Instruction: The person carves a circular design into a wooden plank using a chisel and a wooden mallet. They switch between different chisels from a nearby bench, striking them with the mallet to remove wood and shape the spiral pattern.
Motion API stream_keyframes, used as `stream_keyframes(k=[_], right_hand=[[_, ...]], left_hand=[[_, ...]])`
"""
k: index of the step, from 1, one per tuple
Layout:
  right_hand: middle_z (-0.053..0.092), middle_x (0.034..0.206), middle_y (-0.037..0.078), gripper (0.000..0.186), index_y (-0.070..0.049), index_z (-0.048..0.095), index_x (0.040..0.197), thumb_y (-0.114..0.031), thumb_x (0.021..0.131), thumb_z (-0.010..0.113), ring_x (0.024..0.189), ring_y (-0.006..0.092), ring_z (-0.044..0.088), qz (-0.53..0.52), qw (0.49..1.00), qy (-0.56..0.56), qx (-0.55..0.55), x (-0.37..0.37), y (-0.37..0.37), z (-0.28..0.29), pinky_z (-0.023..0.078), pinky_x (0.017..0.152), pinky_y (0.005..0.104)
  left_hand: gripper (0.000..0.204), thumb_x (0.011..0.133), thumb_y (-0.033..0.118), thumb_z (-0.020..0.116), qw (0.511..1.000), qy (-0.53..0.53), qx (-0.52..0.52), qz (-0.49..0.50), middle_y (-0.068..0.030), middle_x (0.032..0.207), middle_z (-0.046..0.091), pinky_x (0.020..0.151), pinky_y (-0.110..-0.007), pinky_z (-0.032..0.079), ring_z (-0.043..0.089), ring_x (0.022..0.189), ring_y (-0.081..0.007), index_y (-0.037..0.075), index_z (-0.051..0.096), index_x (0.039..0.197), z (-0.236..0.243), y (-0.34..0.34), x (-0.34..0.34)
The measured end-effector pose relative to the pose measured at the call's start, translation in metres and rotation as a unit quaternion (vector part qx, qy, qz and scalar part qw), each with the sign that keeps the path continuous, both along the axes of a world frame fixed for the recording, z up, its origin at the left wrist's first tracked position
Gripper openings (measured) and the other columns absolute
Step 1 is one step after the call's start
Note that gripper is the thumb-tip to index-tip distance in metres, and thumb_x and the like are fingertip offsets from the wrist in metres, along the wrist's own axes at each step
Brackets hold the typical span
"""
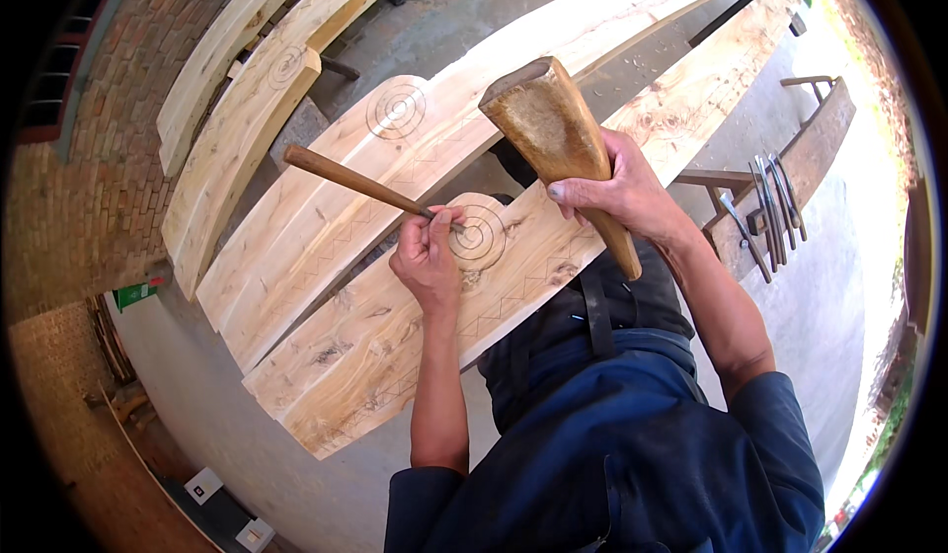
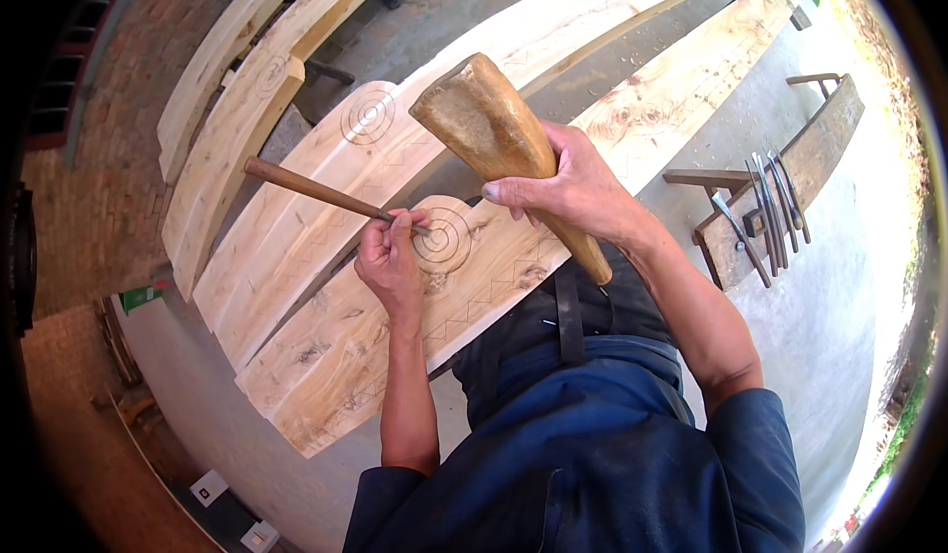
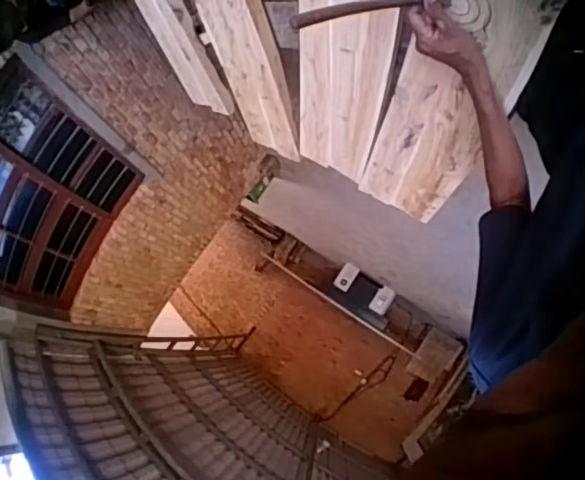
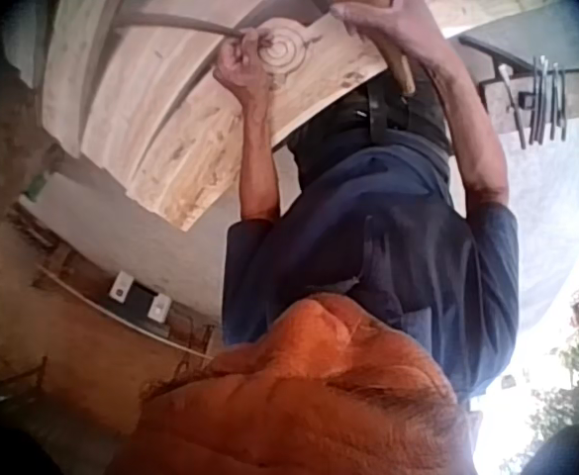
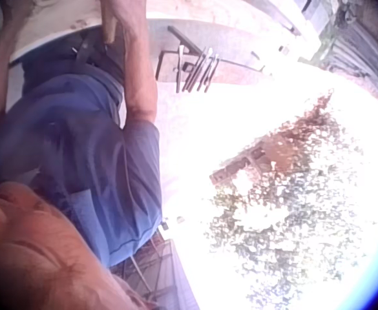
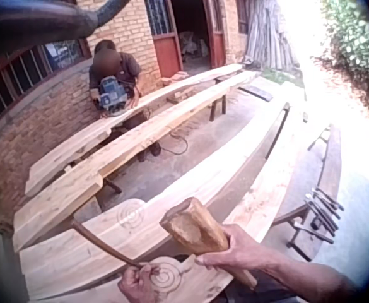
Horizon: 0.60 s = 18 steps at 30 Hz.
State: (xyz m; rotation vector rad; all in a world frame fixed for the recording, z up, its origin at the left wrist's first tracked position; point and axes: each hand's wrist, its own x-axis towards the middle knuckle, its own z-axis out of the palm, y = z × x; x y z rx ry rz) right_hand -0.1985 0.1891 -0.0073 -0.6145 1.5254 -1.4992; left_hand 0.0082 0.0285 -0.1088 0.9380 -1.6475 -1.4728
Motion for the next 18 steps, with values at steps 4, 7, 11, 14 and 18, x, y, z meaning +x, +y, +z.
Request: stream_keyframes(k=[4, 7, 11, 14, 18], right_hand=[[0.071, 0.089, 0.003, 0.041, -0.001, 0.069, 0.116, -0.023, 0.089, 0.091, 0.074, 0.0094, 0.068, 0.012, 0.999, 0.040, 0.006, 0.000, -0.004, 0.008, 0.055, 0.063, 0.0258], [0.071, 0.091, 0.002, 0.044, -0.001, 0.069, 0.118, -0.024, 0.088, 0.092, 0.076, 0.0092, 0.068, 0.009, 0.998, 0.064, 0.026, 0.002, -0.009, 0.019, 0.056, 0.064, 0.0263], [0.071, 0.091, 0.002, 0.047, -0.001, 0.070, 0.121, -0.026, 0.088, 0.093, 0.077, 0.0088, 0.068, 0.022, 0.998, 0.062, 0.022, 0.003, -0.013, 0.023, 0.056, 0.065, 0.0262], [0.071, 0.092, 0.002, 0.048, -0.001, 0.070, 0.122, -0.026, 0.088, 0.093, 0.078, 0.0093, 0.068, 0.028, 0.997, 0.067, 0.021, 0.004, -0.015, 0.023, 0.056, 0.067, 0.0267], [0.074, 0.099, 0.007, 0.054, 0.001, 0.070, 0.129, -0.025, 0.087, 0.093, 0.090, 0.0148, 0.070, 0.034, 0.993, 0.115, 0.011, 0.003, -0.019, 0.026, 0.058, 0.081, 0.0319]], left_hand=[[0.014, 0.108, 0.008, 0.070, 1.000, -0.020, -0.022, -0.008, -0.0123, 0.094, 0.082, 0.083, -0.027, 0.060, 0.076, 0.085, -0.0126, -0.005, 0.070, 0.105, 0.001, 0.000, 0.000], [0.013, 0.108, 0.007, 0.070, 0.999, -0.022, -0.028, -0.010, -0.0123, 0.094, 0.082, 0.084, -0.027, 0.060, 0.075, 0.085, -0.0125, -0.005, 0.071, 0.106, 0.000, 0.000, 0.002], [0.013, 0.108, 0.008, 0.070, 0.999, -0.016, -0.029, -0.013, -0.0120, 0.093, 0.082, 0.083, -0.027, 0.060, 0.075, 0.085, -0.0126, -0.005, 0.070, 0.106, -0.001, 0.000, 0.001], [0.013, 0.108, 0.008, 0.070, 0.999, -0.023, -0.038, -0.012, -0.0118, 0.093, 0.082, 0.083, -0.027, 0.060, 0.075, 0.084, -0.0127, -0.005, 0.071, 0.106, -0.001, 0.000, 0.002], [0.014, 0.105, 0.007, 0.075, 0.998, -0.030, -0.063, -0.001, -0.0120, 0.091, 0.083, 0.080, -0.026, 0.060, 0.077, 0.083, -0.0121, -0.005, 0.071, 0.100, -0.003, 0.003, -0.001]])
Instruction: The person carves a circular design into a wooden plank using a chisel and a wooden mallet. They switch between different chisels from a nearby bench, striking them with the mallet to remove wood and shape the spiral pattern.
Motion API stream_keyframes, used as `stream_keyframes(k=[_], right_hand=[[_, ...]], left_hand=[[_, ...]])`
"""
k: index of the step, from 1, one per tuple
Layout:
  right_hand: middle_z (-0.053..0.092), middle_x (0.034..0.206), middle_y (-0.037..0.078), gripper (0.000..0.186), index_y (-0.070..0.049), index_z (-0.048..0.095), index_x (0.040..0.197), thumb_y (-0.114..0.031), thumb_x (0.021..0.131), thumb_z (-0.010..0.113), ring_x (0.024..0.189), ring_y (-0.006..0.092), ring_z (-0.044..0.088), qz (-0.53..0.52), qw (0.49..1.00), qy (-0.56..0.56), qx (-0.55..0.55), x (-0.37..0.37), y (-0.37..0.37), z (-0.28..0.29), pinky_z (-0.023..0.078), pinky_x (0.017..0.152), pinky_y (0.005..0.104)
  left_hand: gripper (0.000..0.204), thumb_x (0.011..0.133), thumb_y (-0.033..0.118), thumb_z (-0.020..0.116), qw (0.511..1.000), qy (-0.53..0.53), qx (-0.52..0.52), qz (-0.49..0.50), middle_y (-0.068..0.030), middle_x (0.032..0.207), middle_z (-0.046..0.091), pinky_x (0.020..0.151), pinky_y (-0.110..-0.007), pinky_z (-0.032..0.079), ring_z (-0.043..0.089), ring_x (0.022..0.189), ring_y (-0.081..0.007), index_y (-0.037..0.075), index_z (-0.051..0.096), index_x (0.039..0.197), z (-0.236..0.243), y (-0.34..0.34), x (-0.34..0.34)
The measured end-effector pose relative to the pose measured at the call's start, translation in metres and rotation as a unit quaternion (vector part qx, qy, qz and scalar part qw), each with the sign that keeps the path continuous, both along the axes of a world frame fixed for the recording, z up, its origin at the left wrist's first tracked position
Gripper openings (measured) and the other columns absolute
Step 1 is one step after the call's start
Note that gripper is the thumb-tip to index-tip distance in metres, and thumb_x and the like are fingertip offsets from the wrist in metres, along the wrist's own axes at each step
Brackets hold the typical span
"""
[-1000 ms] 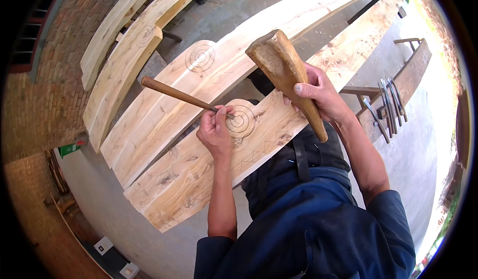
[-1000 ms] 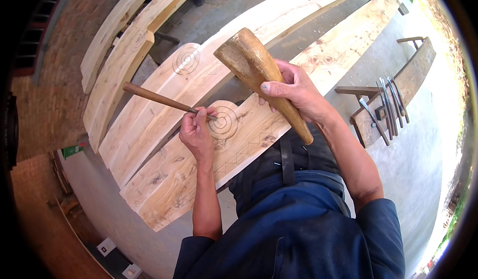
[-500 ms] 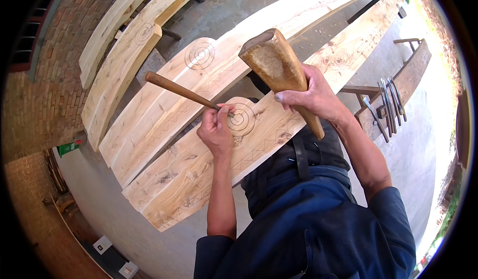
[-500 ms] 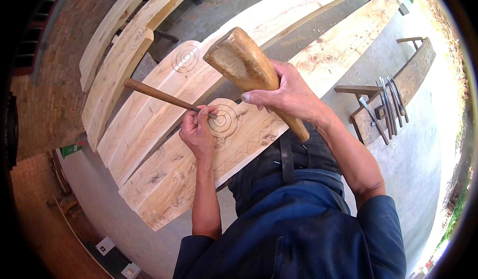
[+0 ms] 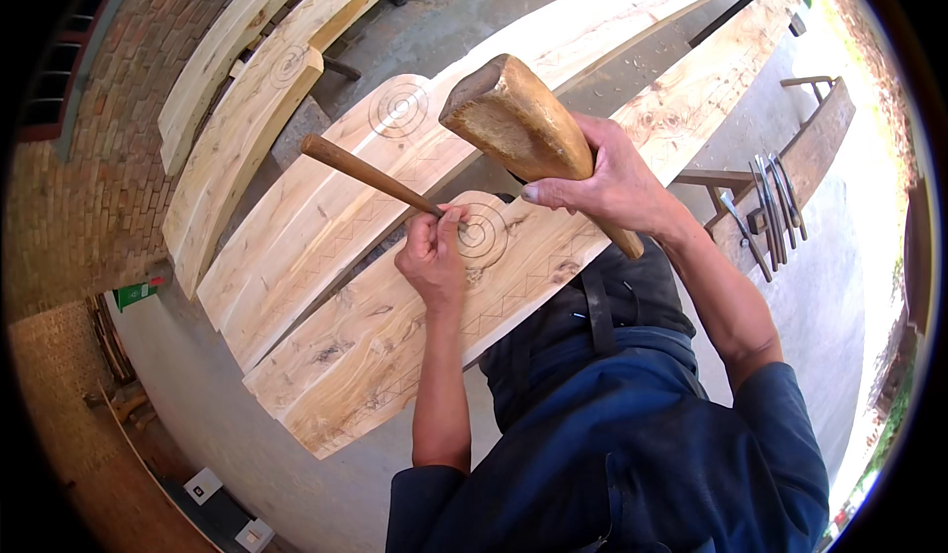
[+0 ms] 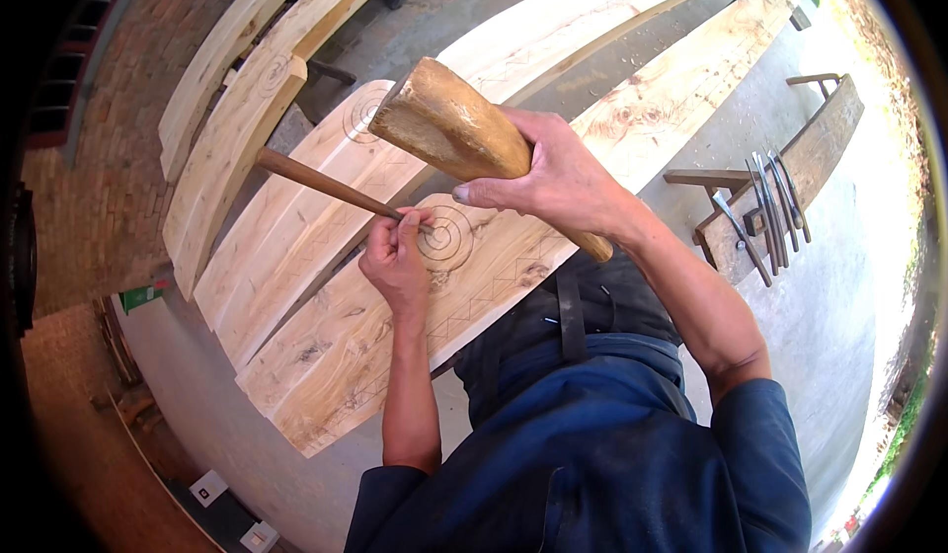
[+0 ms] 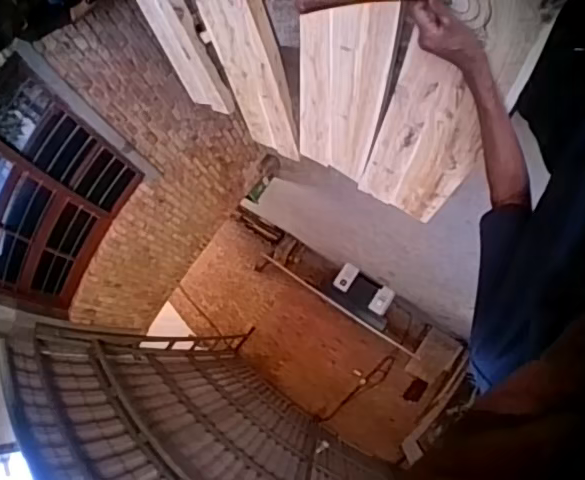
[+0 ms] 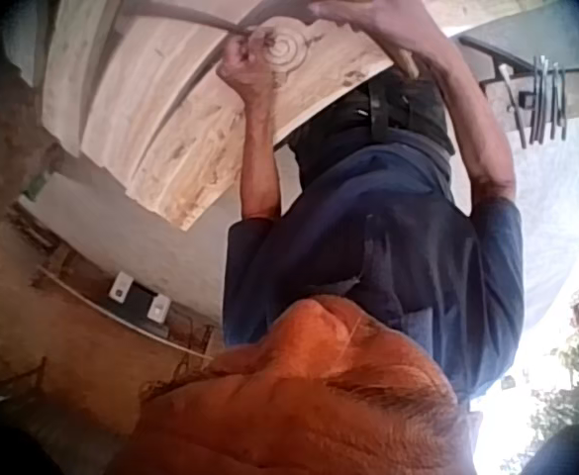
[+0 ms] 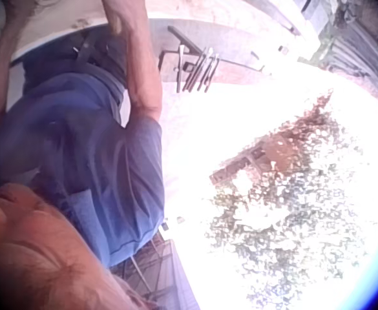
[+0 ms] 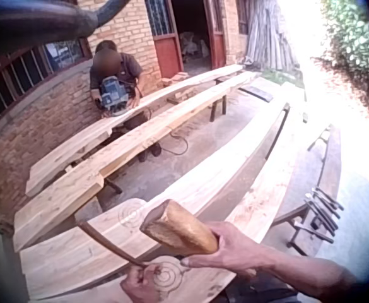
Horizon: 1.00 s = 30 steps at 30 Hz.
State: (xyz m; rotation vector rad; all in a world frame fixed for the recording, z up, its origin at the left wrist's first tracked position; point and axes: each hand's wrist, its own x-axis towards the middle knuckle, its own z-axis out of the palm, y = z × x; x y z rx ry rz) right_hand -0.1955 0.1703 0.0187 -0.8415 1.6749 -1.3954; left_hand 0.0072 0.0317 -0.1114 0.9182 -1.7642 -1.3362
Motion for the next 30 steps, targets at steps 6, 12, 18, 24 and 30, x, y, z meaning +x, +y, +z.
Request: stream_keyframes(k=[6, 12, 18, 24, 30], right_hand=[[0.076, 0.116, 0.011, 0.067, 0.003, 0.066, 0.139, -0.024, 0.084, 0.095, 0.108, 0.0178, 0.067, 0.017, 0.995, 0.088, -0.043, 0.000, -0.014, 0.022, 0.054, 0.100, 0.0354], [0.075, 0.122, 0.012, 0.073, 0.003, 0.064, 0.143, -0.025, 0.083, 0.096, 0.113, 0.0176, 0.067, 0.035, 0.993, 0.105, -0.044, 0.001, -0.017, 0.023, 0.054, 0.102, 0.0352], [0.078, 0.102, 0.019, 0.060, 0.001, 0.070, 0.132, -0.025, 0.083, 0.092, 0.092, 0.0239, 0.073, 0.011, 0.986, 0.149, -0.074, 0.006, -0.017, 0.011, 0.058, 0.087, 0.0373], [0.078, 0.100, 0.019, 0.057, -0.003, 0.071, 0.129, -0.022, 0.079, 0.091, 0.090, 0.0340, 0.077, 0.004, 0.973, 0.214, -0.084, 0.006, -0.022, 0.023, 0.059, 0.083, 0.0404], [0.076, 0.090, 0.014, 0.054, -0.011, 0.070, 0.126, -0.015, 0.075, 0.085, 0.088, 0.0362, 0.076, -0.096, 0.861, 0.434, -0.247, 0.003, -0.060, 0.060, 0.058, 0.072, 0.0475]], left_hand=[[0.015, 0.104, 0.007, 0.076, 0.999, -0.018, -0.049, 0.009, -0.0113, 0.091, 0.083, 0.080, -0.026, 0.060, 0.077, 0.083, -0.0117, -0.005, 0.070, 0.096, -0.002, 0.002, 0.003], [0.020, 0.105, 0.008, 0.075, 1.000, -0.001, -0.025, 0.007, -0.0114, 0.089, 0.083, 0.079, -0.026, 0.059, 0.077, 0.081, -0.0121, -0.004, 0.067, 0.092, -0.003, 0.000, 0.002], [0.021, 0.105, 0.009, 0.075, 0.999, -0.014, -0.037, 0.003, -0.0116, 0.089, 0.083, 0.078, -0.026, 0.059, 0.077, 0.081, -0.0112, -0.004, 0.066, 0.090, 0.000, -0.002, 0.003], [0.015, 0.102, 0.007, 0.078, 0.999, 0.001, -0.040, 0.000, -0.0114, 0.089, 0.083, 0.077, -0.026, 0.060, 0.077, 0.081, -0.0113, -0.004, 0.071, 0.096, -0.005, 0.000, 0.002], [0.013, 0.100, 0.010, 0.082, 0.992, -0.026, -0.123, 0.001, -0.0112, 0.087, 0.082, 0.072, -0.028, 0.060, 0.079, 0.077, -0.0158, -0.002, 0.075, 0.099, -0.015, 0.000, 0.006]])
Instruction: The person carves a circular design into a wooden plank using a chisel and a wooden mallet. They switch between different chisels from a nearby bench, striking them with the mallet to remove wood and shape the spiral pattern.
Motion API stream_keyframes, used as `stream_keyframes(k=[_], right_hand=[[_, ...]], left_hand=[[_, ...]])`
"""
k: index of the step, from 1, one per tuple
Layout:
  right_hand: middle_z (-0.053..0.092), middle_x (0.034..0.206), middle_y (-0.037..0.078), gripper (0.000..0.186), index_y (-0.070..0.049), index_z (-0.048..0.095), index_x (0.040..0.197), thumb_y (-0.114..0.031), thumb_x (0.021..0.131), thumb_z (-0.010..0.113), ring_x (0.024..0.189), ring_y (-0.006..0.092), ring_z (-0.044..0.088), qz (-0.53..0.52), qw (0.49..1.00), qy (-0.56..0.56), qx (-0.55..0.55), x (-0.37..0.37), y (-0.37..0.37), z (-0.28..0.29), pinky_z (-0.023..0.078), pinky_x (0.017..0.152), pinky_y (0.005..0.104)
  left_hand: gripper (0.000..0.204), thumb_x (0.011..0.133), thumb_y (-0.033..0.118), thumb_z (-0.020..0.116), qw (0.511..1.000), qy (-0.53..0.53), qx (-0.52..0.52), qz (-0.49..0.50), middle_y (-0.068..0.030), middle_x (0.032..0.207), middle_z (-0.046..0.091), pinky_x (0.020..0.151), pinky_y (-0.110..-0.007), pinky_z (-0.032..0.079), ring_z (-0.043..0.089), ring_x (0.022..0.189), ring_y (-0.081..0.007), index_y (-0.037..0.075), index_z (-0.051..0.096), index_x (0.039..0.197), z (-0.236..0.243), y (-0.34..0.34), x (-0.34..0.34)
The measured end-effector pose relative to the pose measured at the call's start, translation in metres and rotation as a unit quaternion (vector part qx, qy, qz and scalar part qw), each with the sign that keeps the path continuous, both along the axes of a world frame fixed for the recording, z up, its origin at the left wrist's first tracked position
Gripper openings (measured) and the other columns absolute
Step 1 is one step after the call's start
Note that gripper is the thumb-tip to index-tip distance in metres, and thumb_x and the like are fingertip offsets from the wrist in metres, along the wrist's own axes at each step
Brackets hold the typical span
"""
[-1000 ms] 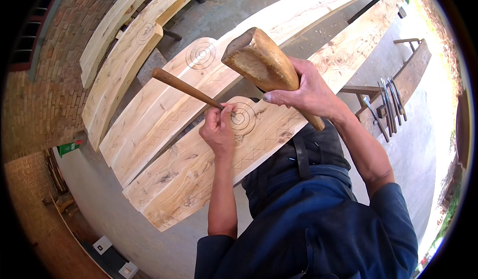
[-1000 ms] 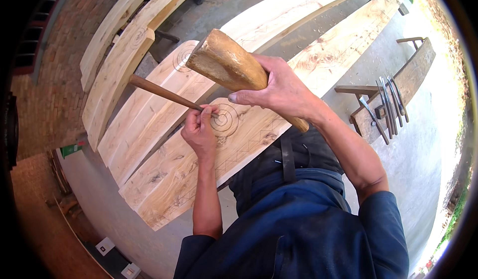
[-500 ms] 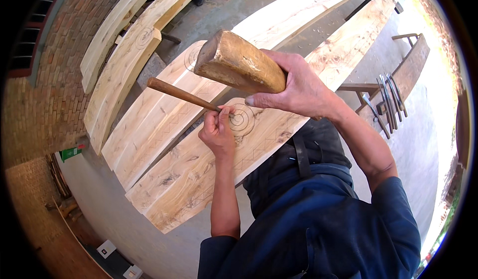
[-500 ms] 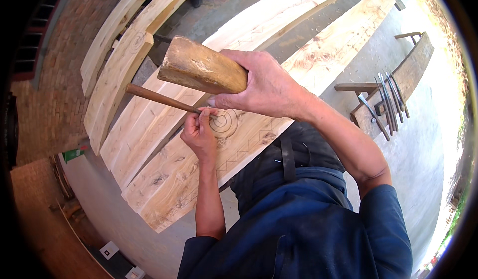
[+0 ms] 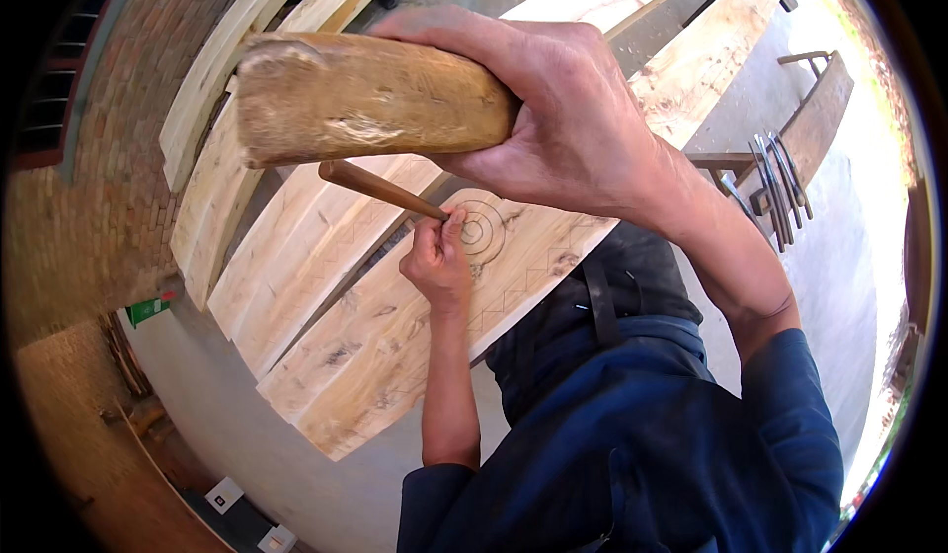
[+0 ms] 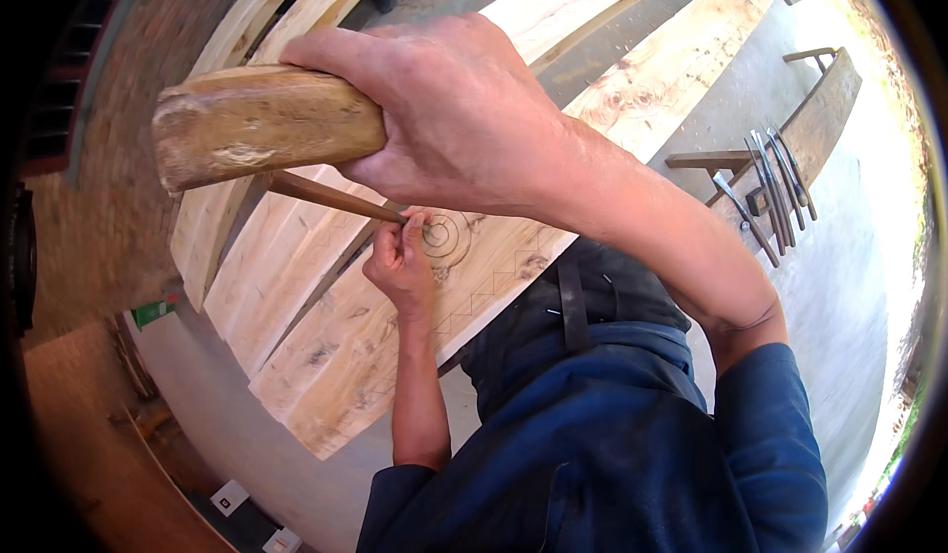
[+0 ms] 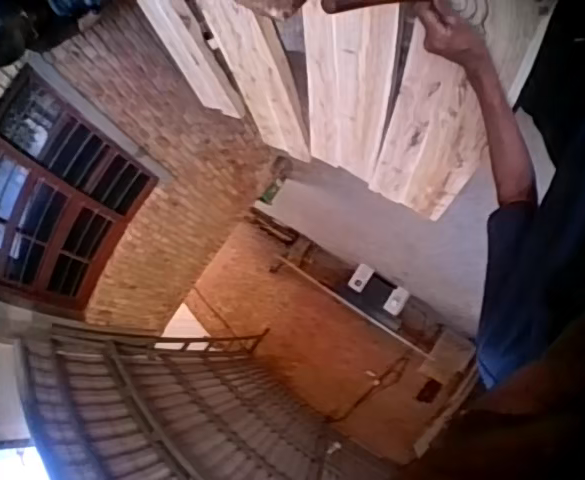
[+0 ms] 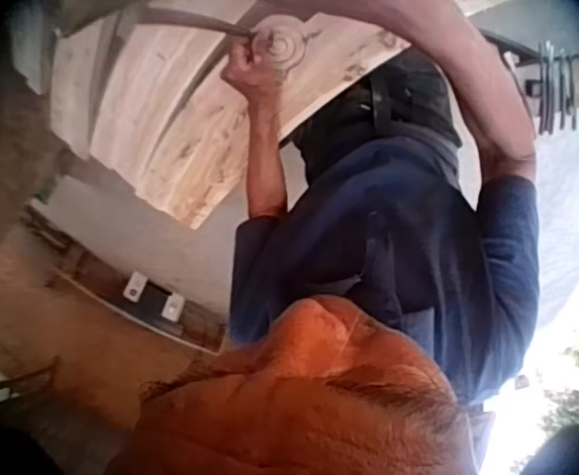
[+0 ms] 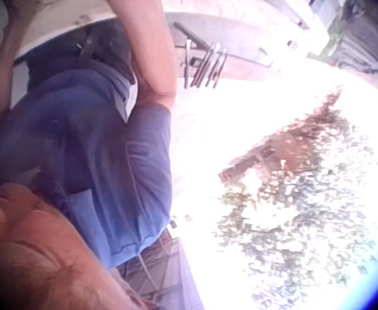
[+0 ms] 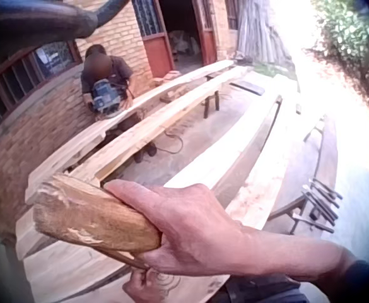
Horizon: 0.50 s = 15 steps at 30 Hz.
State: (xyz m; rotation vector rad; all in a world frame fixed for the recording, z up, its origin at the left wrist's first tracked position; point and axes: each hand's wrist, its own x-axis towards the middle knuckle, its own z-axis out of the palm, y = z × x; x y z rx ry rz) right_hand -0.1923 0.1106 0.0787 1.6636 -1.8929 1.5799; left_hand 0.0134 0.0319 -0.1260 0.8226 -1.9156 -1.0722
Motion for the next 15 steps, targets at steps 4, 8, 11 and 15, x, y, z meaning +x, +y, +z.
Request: stream_keyframes(k=[4, 8, 11, 15], right_hand=[[0.070, 0.082, 0.011, 0.037, -0.013, 0.067, 0.114, -0.013, 0.080, 0.079, 0.082, 0.0308, 0.076, -0.064, 0.987, 0.147, -0.005, 0.002, -0.006, 0.031, 0.057, 0.063, 0.0468], [0.068, 0.082, 0.012, 0.018, -0.007, 0.065, 0.106, -0.014, 0.089, 0.069, 0.080, 0.0285, 0.077, -0.070, 0.948, 0.281, 0.132, 0.006, -0.011, 0.018, 0.058, 0.060, 0.0409], [0.068, 0.083, 0.012, 0.022, -0.006, 0.066, 0.109, -0.016, 0.090, 0.070, 0.082, 0.0294, 0.077, -0.072, 0.944, 0.302, 0.111, 0.007, -0.008, 0.019, 0.059, 0.062, 0.0399], [0.068, 0.087, 0.012, 0.029, -0.010, 0.065, 0.115, -0.017, 0.088, 0.072, 0.084, 0.0295, 0.077, -0.059, 0.948, 0.292, 0.115, 0.006, -0.003, 0.017, 0.059, 0.065, 0.0397]], left_hand=[[0.014, 0.099, 0.011, 0.083, 1.000, -0.007, -0.030, 0.000, -0.0111, 0.086, 0.082, 0.071, -0.029, 0.060, 0.079, 0.076, -0.0181, 0.000, 0.076, 0.097, 0.001, 0.002, -0.003], [0.014, 0.098, 0.012, 0.083, 0.999, -0.026, -0.038, -0.002, -0.0095, 0.083, 0.081, 0.072, -0.029, 0.060, 0.079, 0.076, -0.0159, 0.000, 0.077, 0.099, 0.004, 0.000, 0.000], [0.018, 0.096, 0.014, 0.086, 0.995, -0.087, -0.001, -0.044, -0.0117, 0.087, 0.081, 0.074, -0.030, 0.060, 0.079, 0.079, -0.0188, -0.001, 0.077, 0.103, 0.025, -0.007, 0.007], [0.031, 0.095, 0.018, 0.087, 0.958, 0.172, 0.180, -0.143, -0.0144, 0.100, 0.080, 0.071, -0.032, 0.060, 0.077, 0.079, -0.0237, -0.003, 0.074, 0.115, 0.095, -0.017, -0.024]])
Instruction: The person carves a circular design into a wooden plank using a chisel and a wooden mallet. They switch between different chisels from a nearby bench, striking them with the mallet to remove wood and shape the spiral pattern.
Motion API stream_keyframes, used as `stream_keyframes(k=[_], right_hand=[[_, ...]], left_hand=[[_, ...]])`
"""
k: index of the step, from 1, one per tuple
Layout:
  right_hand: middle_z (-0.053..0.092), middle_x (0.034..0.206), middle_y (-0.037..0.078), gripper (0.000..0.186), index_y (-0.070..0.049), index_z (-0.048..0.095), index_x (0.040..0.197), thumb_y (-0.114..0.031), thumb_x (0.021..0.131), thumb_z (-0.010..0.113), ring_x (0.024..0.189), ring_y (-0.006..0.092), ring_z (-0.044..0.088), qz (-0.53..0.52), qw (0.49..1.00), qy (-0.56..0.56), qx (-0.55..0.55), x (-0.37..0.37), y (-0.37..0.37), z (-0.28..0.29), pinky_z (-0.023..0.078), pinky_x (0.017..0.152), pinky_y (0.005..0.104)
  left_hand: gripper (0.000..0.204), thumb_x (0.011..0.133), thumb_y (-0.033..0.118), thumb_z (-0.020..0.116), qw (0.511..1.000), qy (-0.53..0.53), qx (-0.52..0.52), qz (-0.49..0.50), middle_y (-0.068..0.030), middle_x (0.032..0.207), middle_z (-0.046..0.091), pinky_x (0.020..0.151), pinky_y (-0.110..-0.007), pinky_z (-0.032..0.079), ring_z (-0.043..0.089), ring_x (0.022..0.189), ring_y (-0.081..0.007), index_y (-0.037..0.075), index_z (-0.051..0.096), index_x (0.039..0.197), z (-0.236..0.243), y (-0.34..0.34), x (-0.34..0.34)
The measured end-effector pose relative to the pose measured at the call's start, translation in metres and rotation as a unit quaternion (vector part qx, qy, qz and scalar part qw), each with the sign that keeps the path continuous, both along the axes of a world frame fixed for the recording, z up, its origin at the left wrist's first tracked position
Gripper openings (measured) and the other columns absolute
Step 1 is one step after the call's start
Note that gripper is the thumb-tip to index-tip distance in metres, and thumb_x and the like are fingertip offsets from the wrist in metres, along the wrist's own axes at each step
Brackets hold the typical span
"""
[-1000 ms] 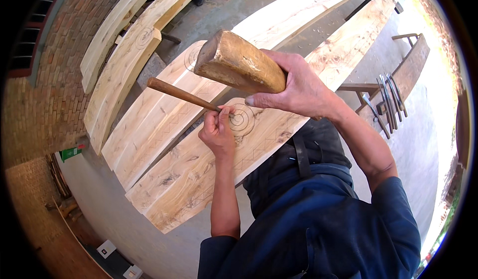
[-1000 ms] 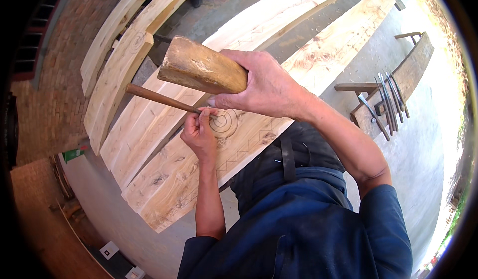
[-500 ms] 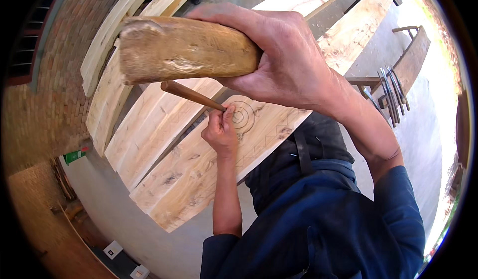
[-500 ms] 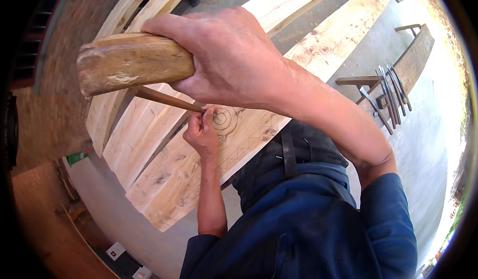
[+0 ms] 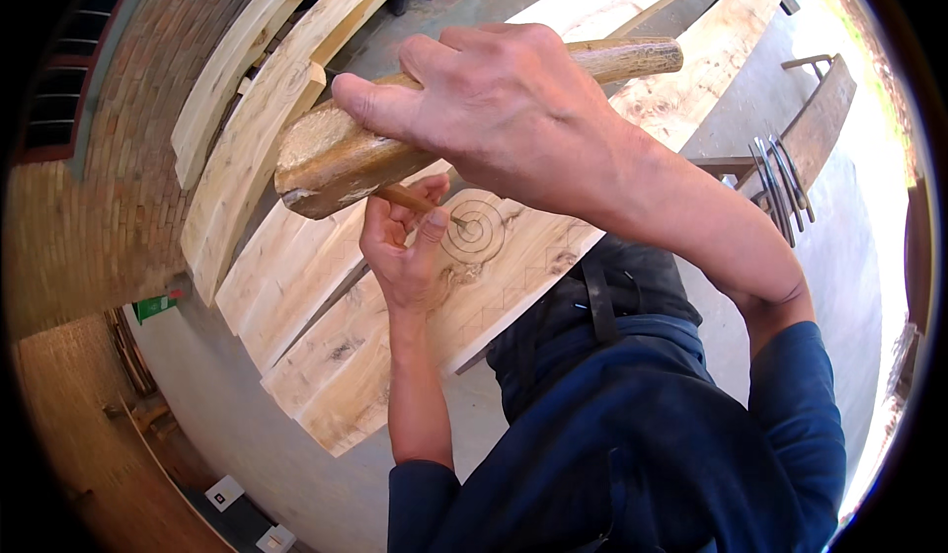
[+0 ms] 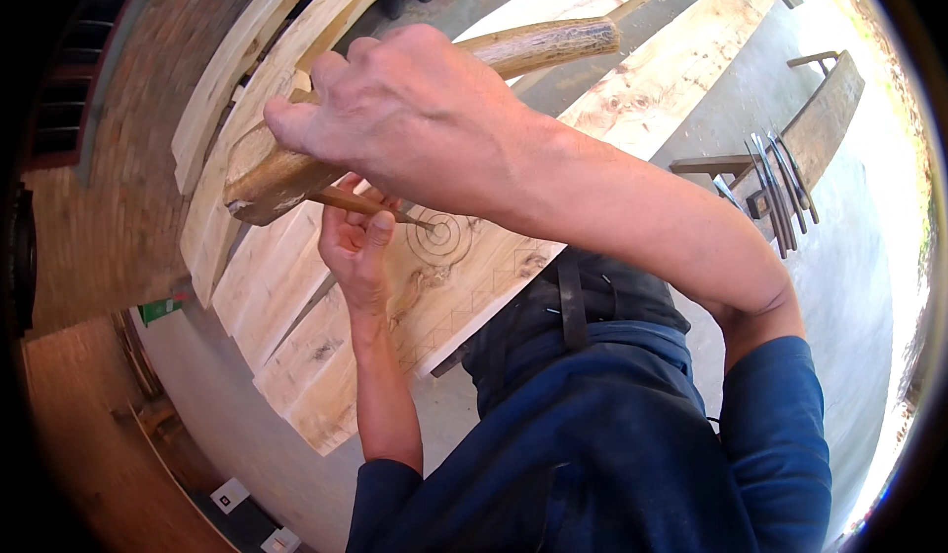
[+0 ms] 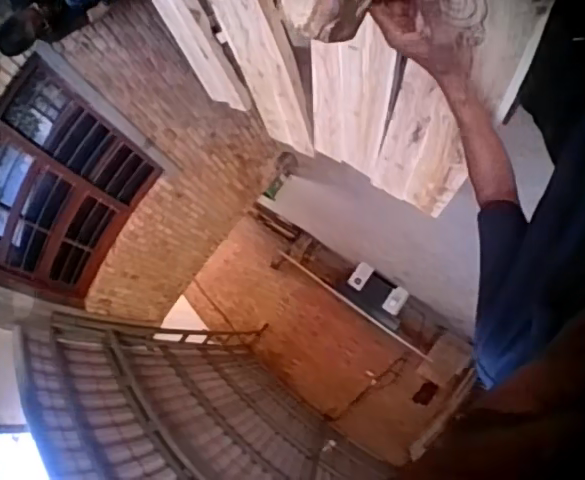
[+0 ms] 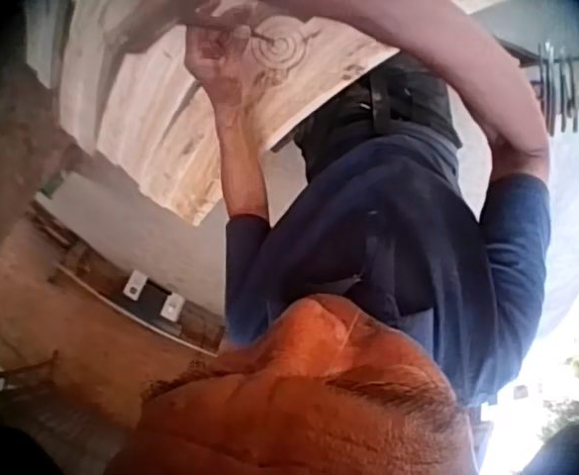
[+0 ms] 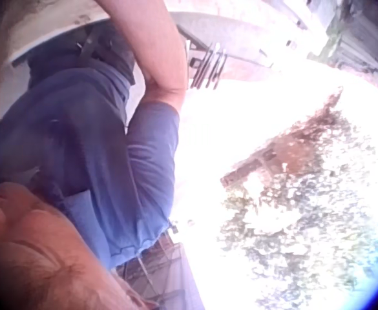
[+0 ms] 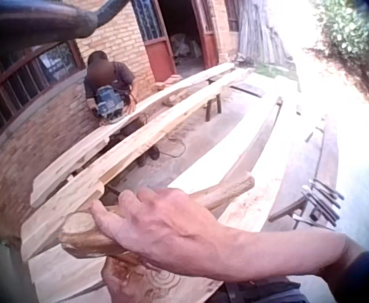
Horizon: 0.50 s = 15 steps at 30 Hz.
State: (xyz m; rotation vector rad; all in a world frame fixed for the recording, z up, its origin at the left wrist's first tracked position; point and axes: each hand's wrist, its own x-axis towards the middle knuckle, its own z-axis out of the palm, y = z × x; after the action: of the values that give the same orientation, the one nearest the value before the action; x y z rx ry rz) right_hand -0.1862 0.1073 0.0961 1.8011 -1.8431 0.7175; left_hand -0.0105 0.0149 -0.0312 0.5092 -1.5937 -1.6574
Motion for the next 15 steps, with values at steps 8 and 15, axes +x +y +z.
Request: stream_keyframes(k=[8, 15], right_hand=[[0.068, 0.087, 0.008, 0.040, -0.017, 0.065, 0.123, -0.021, 0.085, 0.079, 0.084, 0.0290, 0.076, -0.051, 0.999, 0.004, 0.000, 0.001, 0.010, 0.002, 0.057, 0.061, 0.0411], [0.071, 0.088, 0.005, 0.053, -0.022, 0.067, 0.133, -0.016, 0.082, 0.082, 0.079, 0.0269, 0.075, -0.068, 0.997, -0.022, -0.026, -0.010, 0.011, 0.012, 0.056, 0.060, 0.0401]], left_hand=[[0.047, 0.108, 0.022, 0.069, 0.975, 0.002, 0.163, -0.153, 0.0035, 0.054, 0.039, 0.042, -0.028, 0.025, 0.033, 0.043, -0.0087, 0.015, 0.044, 0.068, 0.031, -0.019, -0.037], [0.058, 0.113, 0.030, 0.065, 0.981, -0.033, 0.168, -0.091, 0.0046, 0.051, 0.033, 0.042, -0.029, 0.019, 0.026, 0.041, -0.0078, 0.019, 0.036, 0.064, 0.037, -0.022, -0.053]])
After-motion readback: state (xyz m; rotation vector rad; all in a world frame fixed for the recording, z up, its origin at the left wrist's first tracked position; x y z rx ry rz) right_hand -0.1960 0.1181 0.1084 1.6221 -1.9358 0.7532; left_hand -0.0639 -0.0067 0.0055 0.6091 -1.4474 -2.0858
